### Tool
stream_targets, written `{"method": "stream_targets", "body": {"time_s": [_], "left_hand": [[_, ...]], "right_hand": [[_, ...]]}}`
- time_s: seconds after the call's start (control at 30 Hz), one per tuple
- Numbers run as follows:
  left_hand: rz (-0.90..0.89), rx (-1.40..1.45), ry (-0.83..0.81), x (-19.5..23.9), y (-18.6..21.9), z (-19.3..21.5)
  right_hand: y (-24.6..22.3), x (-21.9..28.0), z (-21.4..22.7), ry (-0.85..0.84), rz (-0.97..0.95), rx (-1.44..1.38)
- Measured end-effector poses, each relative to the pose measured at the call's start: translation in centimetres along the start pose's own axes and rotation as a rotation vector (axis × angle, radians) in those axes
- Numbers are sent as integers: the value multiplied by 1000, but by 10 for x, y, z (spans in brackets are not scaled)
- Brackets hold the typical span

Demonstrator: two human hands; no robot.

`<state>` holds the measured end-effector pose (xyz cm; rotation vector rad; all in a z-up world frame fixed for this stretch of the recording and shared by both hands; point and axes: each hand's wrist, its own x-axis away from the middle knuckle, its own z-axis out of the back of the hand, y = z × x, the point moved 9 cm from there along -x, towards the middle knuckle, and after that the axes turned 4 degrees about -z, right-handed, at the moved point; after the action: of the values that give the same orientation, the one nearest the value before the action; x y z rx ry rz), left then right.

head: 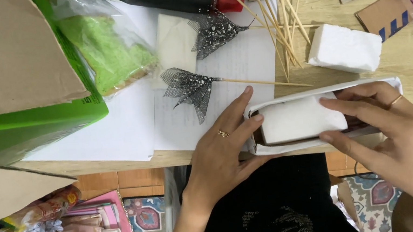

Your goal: The person places a white foam block into a cardboard box, then uses a utility knife to cut a second foam block into smaller pieces. The cut pieces are placed into the box alongside the first block.

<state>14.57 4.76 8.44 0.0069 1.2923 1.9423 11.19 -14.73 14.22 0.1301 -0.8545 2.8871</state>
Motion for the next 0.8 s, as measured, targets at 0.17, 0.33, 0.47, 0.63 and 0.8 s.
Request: {"method": "stream_targets", "body": {"time_s": [0.17,0.33,0.47,0.63,0.8], "left_hand": [[77,73,36,-4,2,7],[65,71,30,-4,3,7],[41,36,56,3,-2,4],[-185,40,174,14,5,3],[-156,59,184,12,8,7]], "right_hand": [[-7,0,2,30,-34,-45],[-9,0,-1,29,35,80],[-17,7,-5,75,39,40],[-46,28,-6,159,316,228],[-85,30,-29,62,496,208]]}}
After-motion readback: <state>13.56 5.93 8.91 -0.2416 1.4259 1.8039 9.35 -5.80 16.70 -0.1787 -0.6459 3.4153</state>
